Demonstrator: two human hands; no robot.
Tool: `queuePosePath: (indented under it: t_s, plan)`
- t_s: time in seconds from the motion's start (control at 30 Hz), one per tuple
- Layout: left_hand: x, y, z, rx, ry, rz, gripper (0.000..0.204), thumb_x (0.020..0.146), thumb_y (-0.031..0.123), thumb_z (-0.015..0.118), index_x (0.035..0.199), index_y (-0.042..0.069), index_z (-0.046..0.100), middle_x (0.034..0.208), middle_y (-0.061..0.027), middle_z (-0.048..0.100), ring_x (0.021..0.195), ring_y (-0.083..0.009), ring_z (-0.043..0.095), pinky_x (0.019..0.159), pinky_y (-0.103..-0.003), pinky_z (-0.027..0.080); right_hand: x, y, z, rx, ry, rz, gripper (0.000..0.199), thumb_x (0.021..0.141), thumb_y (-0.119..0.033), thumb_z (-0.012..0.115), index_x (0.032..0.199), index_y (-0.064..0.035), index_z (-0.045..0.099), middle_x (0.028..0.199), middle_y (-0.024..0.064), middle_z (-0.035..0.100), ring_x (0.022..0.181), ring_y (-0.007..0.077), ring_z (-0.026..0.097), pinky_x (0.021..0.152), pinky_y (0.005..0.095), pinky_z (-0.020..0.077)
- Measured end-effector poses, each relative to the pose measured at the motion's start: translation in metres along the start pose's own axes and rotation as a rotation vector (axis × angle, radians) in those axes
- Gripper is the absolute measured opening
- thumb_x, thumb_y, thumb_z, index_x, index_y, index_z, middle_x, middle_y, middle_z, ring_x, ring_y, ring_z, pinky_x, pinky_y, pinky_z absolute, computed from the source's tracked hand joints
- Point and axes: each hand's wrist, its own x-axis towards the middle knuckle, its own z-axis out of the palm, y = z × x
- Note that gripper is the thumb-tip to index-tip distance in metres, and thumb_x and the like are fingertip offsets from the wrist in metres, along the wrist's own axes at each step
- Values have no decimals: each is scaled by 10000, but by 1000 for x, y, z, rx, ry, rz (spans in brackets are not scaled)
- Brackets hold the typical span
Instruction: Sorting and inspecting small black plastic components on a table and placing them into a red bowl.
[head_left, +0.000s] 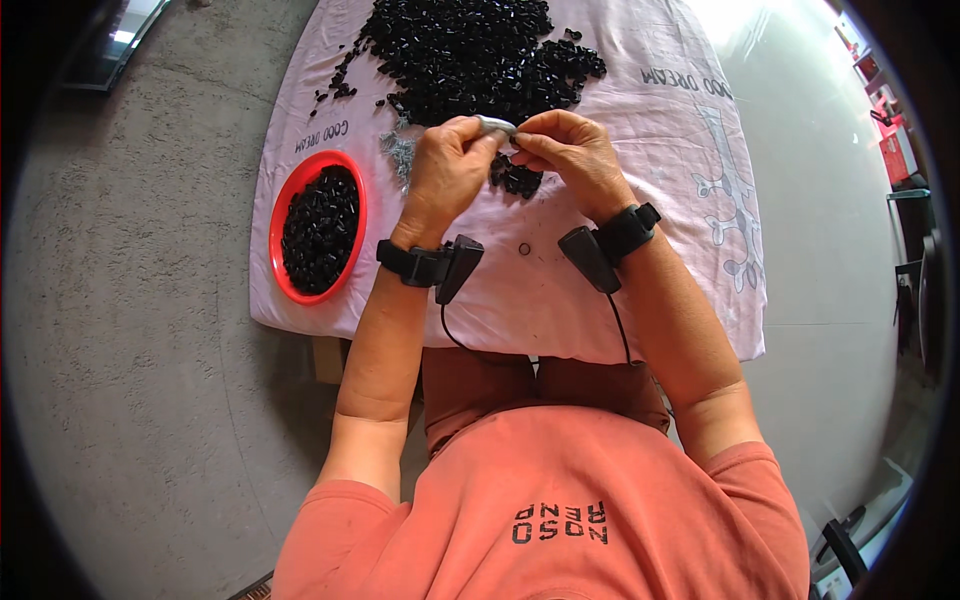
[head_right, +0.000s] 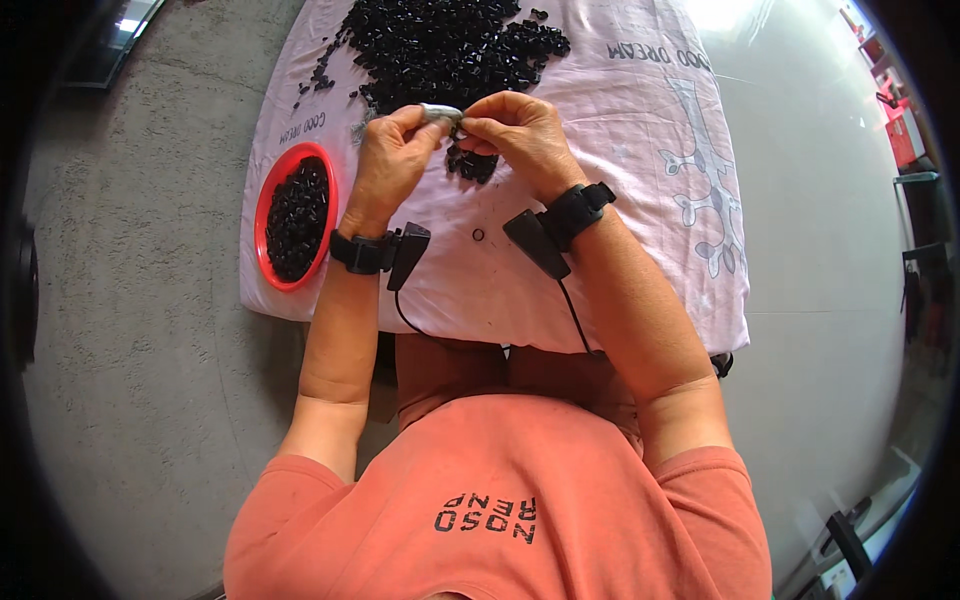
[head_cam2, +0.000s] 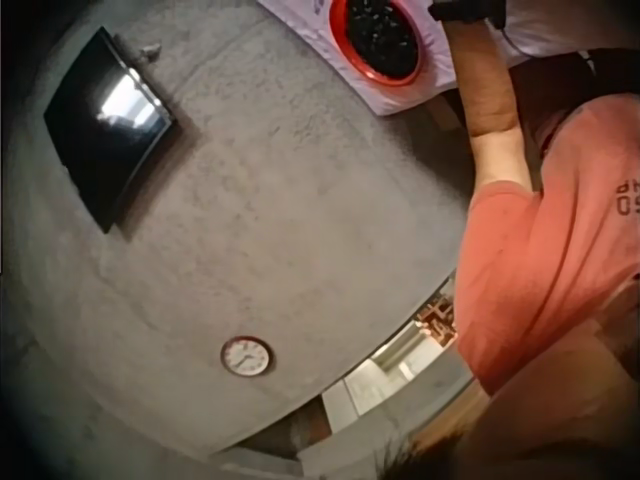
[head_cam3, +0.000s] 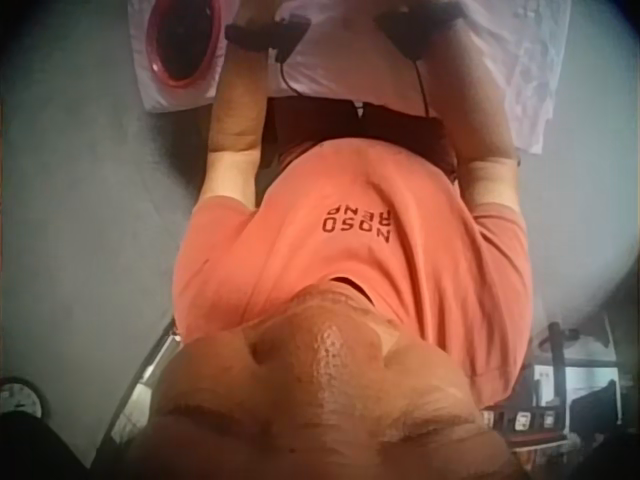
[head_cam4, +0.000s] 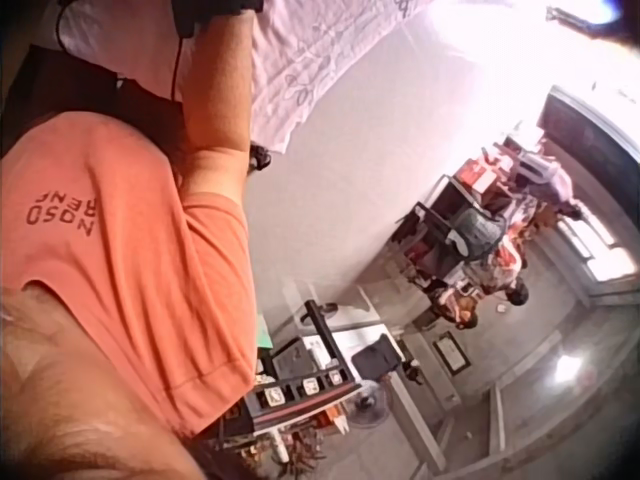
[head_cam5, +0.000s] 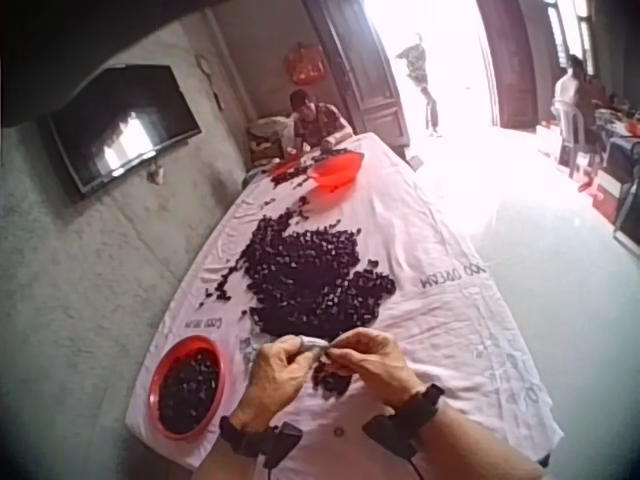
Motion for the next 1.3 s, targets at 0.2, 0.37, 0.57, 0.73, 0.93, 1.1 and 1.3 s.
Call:
queuePosePath:
  t_s: [0.2, 0.37, 0.57, 0.73, 0.93, 1.1, 1.3]
  plan:
    - [-6, -38, -27, 183, 105, -97, 152, 907, 96, 652, 1003, 12, 735, 771, -10, 704, 665, -49, 584, 608, -239, 478, 0, 2, 2, 85, 24, 9, 201, 954, -87, 655, 1138, -12, 681, 985, 90, 721, 888, 149, 721, 808, 256, 591]
    - [-10, -54, -18, 333, 142, -58, 135, 812, 107, 661, 903, 46, 739, 881, -167, 716, 829, -336, 695, 756, -406, 540, -1, 3, 2, 72, -7, 13, 188, 966, -87, 635, 1133, -8, 669, 1011, 93, 715, 934, 156, 716, 846, 260, 583]
    - [-5, -67, -22, 413, 168, -171, 179, 796, 94, 611, 917, 82, 743, 865, -168, 710, 838, -372, 678, 784, -428, 536, 0, 2, -3, 70, -1, 15, 180, 961, -114, 650, 1122, -35, 664, 1013, 79, 717, 930, 160, 717, 813, 256, 579]
    - [-13, -73, -28, 445, 126, -150, 194, 800, 88, 591, 919, 94, 744, 927, -170, 706, 896, -369, 668, 810, -438, 526, 0, 2, 0, 68, 13, 10, 177, 963, -116, 647, 1123, -42, 660, 1009, 79, 719, 925, 159, 718, 798, 252, 578]
    - [-11, -64, -27, 402, 110, -154, 207, 804, 78, 576, 920, 99, 746, 943, -176, 695, 905, -372, 657, 831, -441, 522, 1, 5, -2, 50, 12, 27, 192, 963, -118, 649, 1136, -35, 657, 1006, 79, 718, 917, 162, 718, 790, 253, 581]
    - [-12, -68, -21, 473, 121, -88, 230, 804, 58, 556, 927, 101, 746, 940, -179, 690, 905, -373, 655, 835, -443, 520, 0, 2, 1, 44, 63, 26, 208, 958, -112, 657, 1149, -30, 660, 1003, 75, 716, 889, 156, 718, 788, 258, 585]
    - [-13, -66, -22, 445, 123, -64, 250, 800, 41, 538, 928, 101, 745, 932, -183, 679, 891, -384, 654, 819, -450, 522, 2, 7, -2, 33, 41, 20, 195, 957, -118, 660, 1130, -30, 674, 997, 66, 716, 882, 151, 716, 789, 255, 584]
